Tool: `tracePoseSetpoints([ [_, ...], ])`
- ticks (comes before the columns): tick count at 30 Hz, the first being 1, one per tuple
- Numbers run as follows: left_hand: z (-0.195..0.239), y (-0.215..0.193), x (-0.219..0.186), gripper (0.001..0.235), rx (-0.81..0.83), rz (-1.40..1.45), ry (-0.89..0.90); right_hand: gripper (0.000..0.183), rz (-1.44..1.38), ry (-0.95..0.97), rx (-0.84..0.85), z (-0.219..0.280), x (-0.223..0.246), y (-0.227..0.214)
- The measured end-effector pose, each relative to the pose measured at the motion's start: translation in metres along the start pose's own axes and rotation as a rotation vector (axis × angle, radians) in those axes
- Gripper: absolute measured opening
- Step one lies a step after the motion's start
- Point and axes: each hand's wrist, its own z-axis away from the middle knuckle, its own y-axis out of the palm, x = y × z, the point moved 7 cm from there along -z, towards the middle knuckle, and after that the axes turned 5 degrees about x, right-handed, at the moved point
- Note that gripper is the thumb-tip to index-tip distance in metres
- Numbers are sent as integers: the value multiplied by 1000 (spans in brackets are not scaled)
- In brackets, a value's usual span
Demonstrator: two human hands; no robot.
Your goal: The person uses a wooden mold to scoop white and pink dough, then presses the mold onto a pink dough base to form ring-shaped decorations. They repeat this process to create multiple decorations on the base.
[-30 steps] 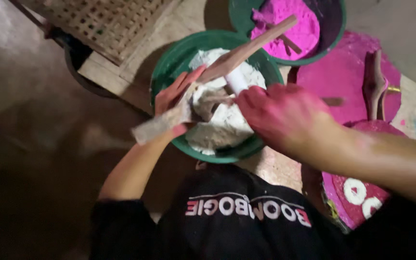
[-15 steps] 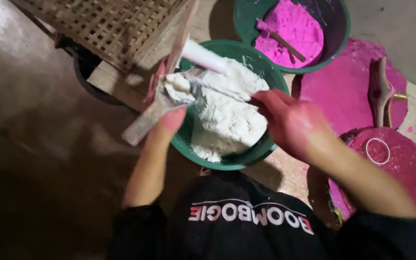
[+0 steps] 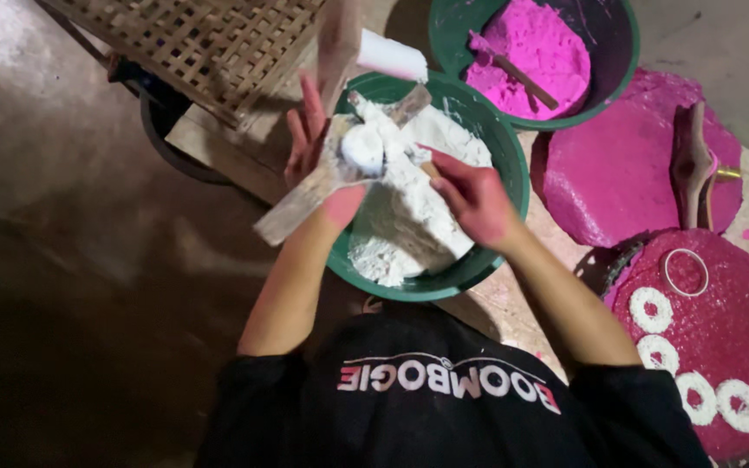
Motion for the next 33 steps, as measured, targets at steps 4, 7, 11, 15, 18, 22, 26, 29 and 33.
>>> tracePoseSetpoints([
  [4, -12, 35, 39, 112, 224, 65, -229, 42, 28, 87, 82, 14, -13, 35],
  [7, -24, 24, 48, 104, -269, 42, 292, 45, -8, 111, 191, 35, -28, 41],
  [11, -49, 53, 117, 30, 53, 702, 31, 46, -255, 416, 330, 48, -67, 40],
  [15, -16, 88, 93, 16, 331, 1436, -308, 73, -231, 64, 311, 38, -51, 22],
  [18, 50, 79, -22, 14, 812, 1679, 357, 68, -321, -8, 13, 36, -34, -25],
  [22, 146, 123, -124, 55, 1500, 1728, -124, 87, -1339, -329, -87, 71, 11, -90],
  [26, 147, 124, -177, 58, 1287, 1320, 407, 82, -913, -348, -227, 142, 41, -166],
  [29, 159, 144, -203, 58, 1451, 1258, 385, 77, -347, -295, -366, 209, 53, -221],
  [33, 202, 162, -237, 58, 1585, 1238, 401, 65, 177, -491, -173, 276, 84, -221],
])
